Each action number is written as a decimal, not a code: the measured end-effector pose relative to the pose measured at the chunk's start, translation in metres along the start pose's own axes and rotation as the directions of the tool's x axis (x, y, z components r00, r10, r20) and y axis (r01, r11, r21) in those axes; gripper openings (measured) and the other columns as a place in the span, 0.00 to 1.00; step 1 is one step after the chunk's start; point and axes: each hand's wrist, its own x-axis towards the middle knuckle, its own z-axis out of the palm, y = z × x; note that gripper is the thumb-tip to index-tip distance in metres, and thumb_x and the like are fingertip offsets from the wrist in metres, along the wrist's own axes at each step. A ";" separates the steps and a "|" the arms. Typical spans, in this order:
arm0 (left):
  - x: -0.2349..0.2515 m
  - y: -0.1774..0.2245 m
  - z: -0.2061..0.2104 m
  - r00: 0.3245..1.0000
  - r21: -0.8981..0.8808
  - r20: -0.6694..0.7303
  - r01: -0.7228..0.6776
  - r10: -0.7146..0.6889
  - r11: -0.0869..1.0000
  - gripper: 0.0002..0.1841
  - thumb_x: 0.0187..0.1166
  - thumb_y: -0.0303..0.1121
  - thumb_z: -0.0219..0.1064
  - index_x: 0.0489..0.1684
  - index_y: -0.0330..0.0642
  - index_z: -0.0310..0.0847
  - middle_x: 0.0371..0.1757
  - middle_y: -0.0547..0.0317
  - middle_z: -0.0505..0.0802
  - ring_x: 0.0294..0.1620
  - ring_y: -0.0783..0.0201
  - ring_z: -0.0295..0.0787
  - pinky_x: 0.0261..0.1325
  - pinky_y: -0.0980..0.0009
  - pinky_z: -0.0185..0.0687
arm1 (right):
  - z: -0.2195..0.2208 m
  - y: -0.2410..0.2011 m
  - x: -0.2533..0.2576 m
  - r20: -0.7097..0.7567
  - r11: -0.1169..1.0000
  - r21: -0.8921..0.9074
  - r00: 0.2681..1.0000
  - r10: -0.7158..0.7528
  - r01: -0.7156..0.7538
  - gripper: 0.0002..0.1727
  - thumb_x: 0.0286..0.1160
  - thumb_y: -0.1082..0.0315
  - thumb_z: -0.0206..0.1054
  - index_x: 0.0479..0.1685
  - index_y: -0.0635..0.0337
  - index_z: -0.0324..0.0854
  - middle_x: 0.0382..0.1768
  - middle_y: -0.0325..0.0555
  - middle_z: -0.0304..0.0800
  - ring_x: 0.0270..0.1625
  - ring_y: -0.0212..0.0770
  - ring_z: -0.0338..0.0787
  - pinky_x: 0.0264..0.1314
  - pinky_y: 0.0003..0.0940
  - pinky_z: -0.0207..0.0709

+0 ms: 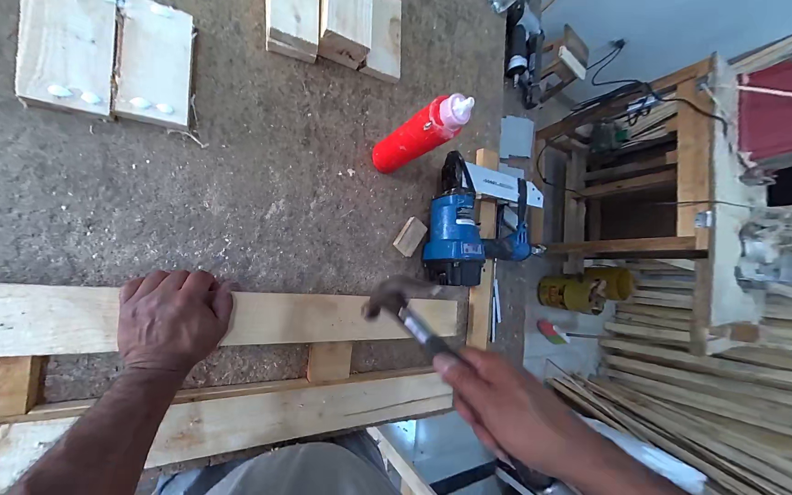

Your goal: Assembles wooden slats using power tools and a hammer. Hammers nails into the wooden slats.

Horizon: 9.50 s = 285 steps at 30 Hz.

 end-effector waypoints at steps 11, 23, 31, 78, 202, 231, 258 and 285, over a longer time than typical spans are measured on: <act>-0.002 -0.001 -0.002 1.000 0.021 0.013 0.002 -0.002 1.000 0.27 0.82 0.53 0.45 0.31 0.43 0.86 0.33 0.47 0.93 0.45 0.43 0.92 0.54 0.44 0.78 | 0.097 0.075 -0.007 -0.345 0.958 -0.119 0.894 -0.286 0.261 0.35 0.84 0.34 0.54 0.44 0.61 0.84 0.18 0.42 0.84 0.20 0.40 0.87 0.24 0.44 0.83; -0.002 0.001 -0.002 1.000 0.047 0.031 -0.005 0.004 0.999 0.27 0.82 0.52 0.44 0.34 0.43 0.87 0.35 0.48 0.93 0.47 0.44 0.92 0.57 0.43 0.78 | 0.171 0.086 0.030 -0.636 0.808 -0.034 0.611 -0.472 0.589 0.41 0.85 0.28 0.43 0.47 0.61 0.81 0.19 0.39 0.82 0.18 0.32 0.84 0.19 0.36 0.83; 0.000 0.004 -0.007 0.994 0.067 0.109 0.008 -0.015 0.998 0.27 0.82 0.52 0.44 0.38 0.43 0.89 0.40 0.47 0.95 0.52 0.42 0.92 0.61 0.41 0.77 | 0.182 0.076 0.027 -0.657 0.831 -0.025 0.617 -0.432 0.556 0.42 0.86 0.30 0.43 0.42 0.63 0.83 0.16 0.38 0.80 0.17 0.32 0.82 0.17 0.35 0.79; -0.059 -0.010 -0.010 0.987 0.048 0.160 -0.022 0.014 0.999 0.48 0.75 0.73 0.40 0.93 0.52 0.59 0.96 0.47 0.58 0.97 0.40 0.42 0.92 0.34 0.37 | 0.075 0.151 -0.030 -0.458 0.993 0.002 0.883 -0.106 0.120 0.27 0.90 0.44 0.51 0.51 0.59 0.81 0.27 0.45 0.83 0.30 0.44 0.87 0.36 0.44 0.83; -0.055 -0.011 -0.007 0.988 0.090 0.145 0.046 -0.058 0.995 0.38 0.76 0.53 0.46 0.95 0.64 0.55 0.98 0.58 0.54 0.98 0.45 0.40 0.92 0.34 0.34 | 0.143 0.089 -0.029 -0.117 0.890 -0.416 0.960 -0.254 0.185 0.40 0.83 0.28 0.45 0.46 0.60 0.82 0.27 0.51 0.86 0.32 0.52 0.91 0.34 0.53 0.84; -0.129 -0.014 -0.011 0.968 0.042 0.113 0.221 -0.225 0.974 0.42 0.78 0.76 0.39 0.77 0.61 0.82 0.96 0.56 0.58 0.88 0.43 0.65 0.89 0.31 0.42 | 0.119 -0.040 -0.064 -0.280 0.832 -0.227 0.784 -0.554 0.507 0.32 0.83 0.27 0.45 0.39 0.43 0.80 0.17 0.31 0.80 0.14 0.33 0.82 0.13 0.34 0.81; -0.126 -0.013 -0.012 0.969 0.061 0.096 0.224 -0.229 0.973 0.39 0.78 0.75 0.39 0.77 0.68 0.81 0.95 0.53 0.61 0.85 0.42 0.70 0.86 0.31 0.45 | 0.170 0.057 -0.016 -0.413 0.649 -0.244 0.528 -0.742 0.721 0.37 0.90 0.34 0.42 0.47 0.63 0.80 0.23 0.43 0.85 0.22 0.38 0.87 0.24 0.40 0.85; -0.123 -0.013 -0.011 0.966 0.033 0.100 0.236 -0.238 0.971 0.38 0.79 0.75 0.41 0.73 0.68 0.85 0.95 0.57 0.61 0.83 0.43 0.71 0.86 0.31 0.49 | 0.144 -0.019 -0.040 -0.201 0.758 -0.179 0.731 -0.652 0.627 0.29 0.89 0.40 0.49 0.41 0.57 0.82 0.19 0.34 0.80 0.19 0.33 0.82 0.20 0.34 0.80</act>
